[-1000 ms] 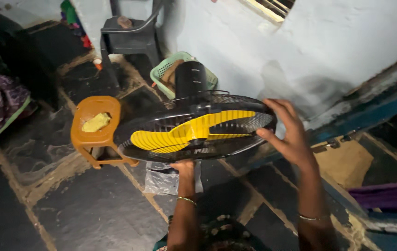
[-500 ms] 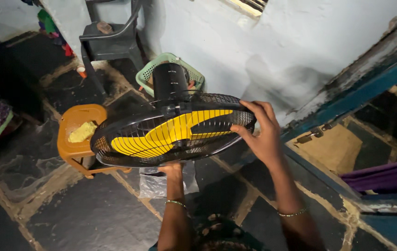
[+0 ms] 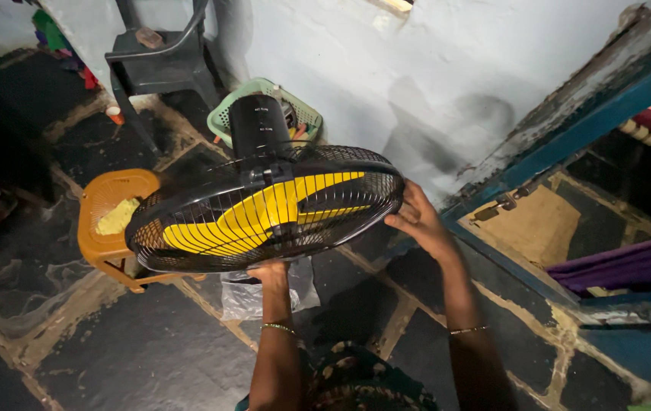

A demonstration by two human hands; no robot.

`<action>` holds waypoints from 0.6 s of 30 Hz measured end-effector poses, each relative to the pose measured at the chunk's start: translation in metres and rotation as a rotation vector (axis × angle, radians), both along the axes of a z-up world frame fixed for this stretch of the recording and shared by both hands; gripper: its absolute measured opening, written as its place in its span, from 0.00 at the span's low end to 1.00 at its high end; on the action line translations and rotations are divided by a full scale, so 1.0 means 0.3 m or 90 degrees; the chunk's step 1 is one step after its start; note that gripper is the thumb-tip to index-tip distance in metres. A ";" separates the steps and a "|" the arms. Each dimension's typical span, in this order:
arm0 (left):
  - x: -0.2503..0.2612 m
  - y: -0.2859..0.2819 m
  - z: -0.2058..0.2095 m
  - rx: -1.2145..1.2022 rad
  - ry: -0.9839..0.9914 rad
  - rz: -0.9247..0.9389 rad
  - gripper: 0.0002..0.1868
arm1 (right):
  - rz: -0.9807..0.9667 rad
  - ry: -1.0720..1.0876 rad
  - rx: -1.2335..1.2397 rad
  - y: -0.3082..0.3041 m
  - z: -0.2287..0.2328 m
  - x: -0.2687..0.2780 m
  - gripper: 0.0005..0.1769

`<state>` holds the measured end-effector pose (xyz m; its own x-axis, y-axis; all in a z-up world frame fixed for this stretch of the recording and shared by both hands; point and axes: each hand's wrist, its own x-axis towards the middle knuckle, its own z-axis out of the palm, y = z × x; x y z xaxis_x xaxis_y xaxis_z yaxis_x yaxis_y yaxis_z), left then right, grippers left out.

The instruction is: The person assembles a standing electric fan by attaching the front and rear wire cages to the motor housing and securing them with a screw. They use a screwdriver to tighten the fastener and adjust the fan head orientation.

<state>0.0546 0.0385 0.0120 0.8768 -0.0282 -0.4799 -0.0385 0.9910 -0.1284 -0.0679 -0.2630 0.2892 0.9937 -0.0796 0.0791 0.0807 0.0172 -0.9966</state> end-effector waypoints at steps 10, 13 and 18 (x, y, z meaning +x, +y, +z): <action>-0.008 -0.002 0.012 -0.022 0.000 0.009 0.50 | -0.077 -0.045 0.021 -0.072 -0.310 0.043 0.43; -0.013 -0.005 0.021 -0.020 -0.004 0.024 0.52 | -0.071 0.161 0.206 -0.081 -0.402 0.070 0.43; -0.016 -0.007 0.038 -0.013 0.060 0.001 0.58 | -0.051 0.249 0.306 0.026 -0.537 0.108 0.52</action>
